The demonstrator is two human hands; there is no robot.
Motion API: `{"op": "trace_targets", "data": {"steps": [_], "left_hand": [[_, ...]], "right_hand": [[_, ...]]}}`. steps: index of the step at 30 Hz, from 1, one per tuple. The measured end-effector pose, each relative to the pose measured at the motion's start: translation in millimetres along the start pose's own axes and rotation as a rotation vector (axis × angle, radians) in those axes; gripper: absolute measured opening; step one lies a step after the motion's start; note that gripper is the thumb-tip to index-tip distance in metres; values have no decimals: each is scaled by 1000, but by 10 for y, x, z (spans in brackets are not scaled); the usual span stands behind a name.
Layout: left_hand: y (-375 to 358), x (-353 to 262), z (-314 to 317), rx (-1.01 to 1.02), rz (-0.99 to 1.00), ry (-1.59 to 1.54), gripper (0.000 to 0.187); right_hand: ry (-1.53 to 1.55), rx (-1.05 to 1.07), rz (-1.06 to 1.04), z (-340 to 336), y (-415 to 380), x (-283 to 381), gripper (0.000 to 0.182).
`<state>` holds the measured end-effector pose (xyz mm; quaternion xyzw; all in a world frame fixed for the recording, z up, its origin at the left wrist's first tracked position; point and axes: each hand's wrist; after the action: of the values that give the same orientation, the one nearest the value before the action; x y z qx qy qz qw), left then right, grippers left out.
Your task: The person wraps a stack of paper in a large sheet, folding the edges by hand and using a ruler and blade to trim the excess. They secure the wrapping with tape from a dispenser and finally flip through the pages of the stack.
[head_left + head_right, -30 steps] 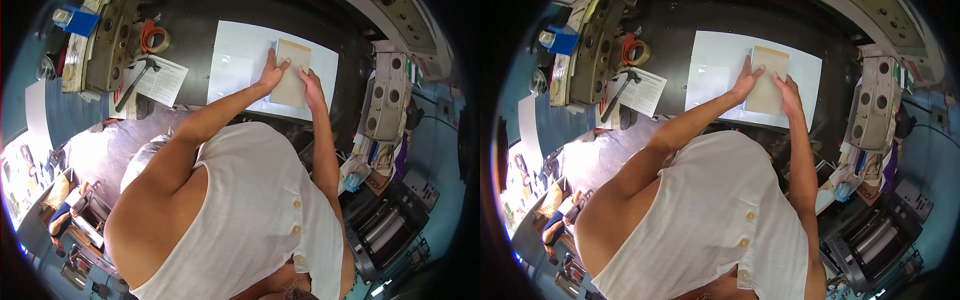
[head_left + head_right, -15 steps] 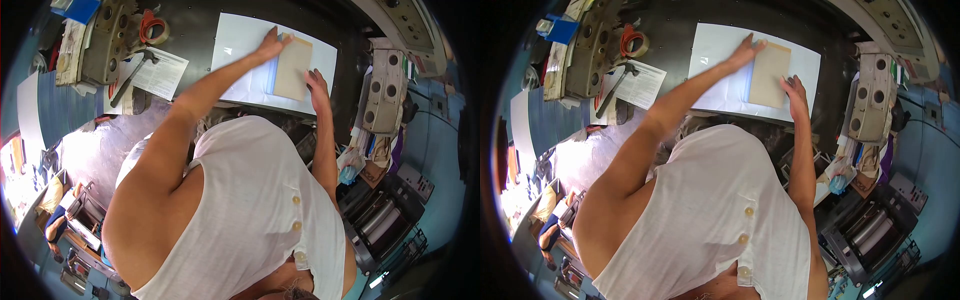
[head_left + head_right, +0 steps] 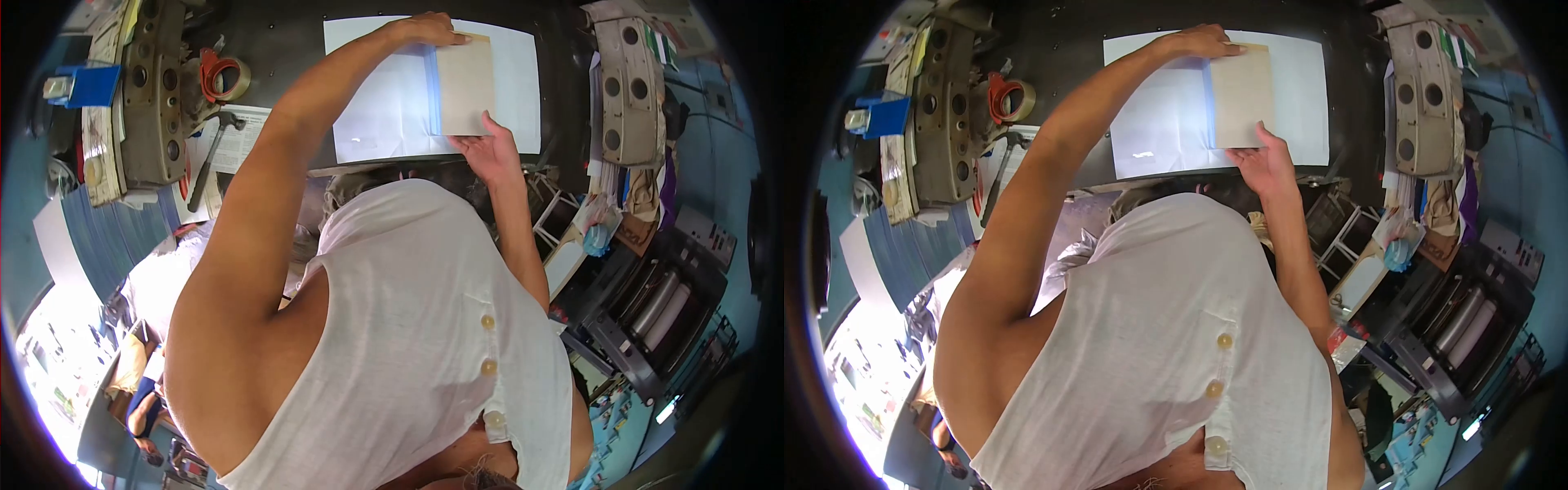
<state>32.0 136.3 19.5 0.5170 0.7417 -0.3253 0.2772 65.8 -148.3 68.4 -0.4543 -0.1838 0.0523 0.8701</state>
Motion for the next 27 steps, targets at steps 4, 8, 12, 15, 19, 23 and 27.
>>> {"op": "trace_targets", "data": {"steps": [4, 8, 12, 15, 19, 23, 27], "left_hand": [[-7, 13, -25, -2, 38, -1, 68], [-174, 109, -15, -304, -14, -88, 69], [-691, 789, -58, -700, -136, 316, 76], [-1316, 595, -219, -435, -499, 416, 89], [-1424, 685, -285, -317, -451, 495, 87], [-1351, 638, -435, -293, -518, 395, 74], [-1405, 901, -482, -408, -359, 135, 52]], "right_hand": [[48, -101, 24, 32, 2, -12, 64], [-131, -378, -29, -233, -67, -29, 67], [-705, -761, -544, -820, 63, 345, 68], [-1212, -1006, -831, -985, 269, 918, 73], [-1520, -1115, -684, -895, 578, 1351, 82], [-1365, -1056, -516, -768, 707, 1471, 79], [-1261, -977, -737, -931, 963, 1607, 63]]}}
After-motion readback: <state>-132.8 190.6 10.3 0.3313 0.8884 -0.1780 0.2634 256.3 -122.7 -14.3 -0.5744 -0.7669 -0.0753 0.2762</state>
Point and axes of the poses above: each hand's wrist, its own y-axis towards the middle knuckle, its own z-axis out of the palm, x = y × z, and after that the axes turned 11 degrees about z, right-handed
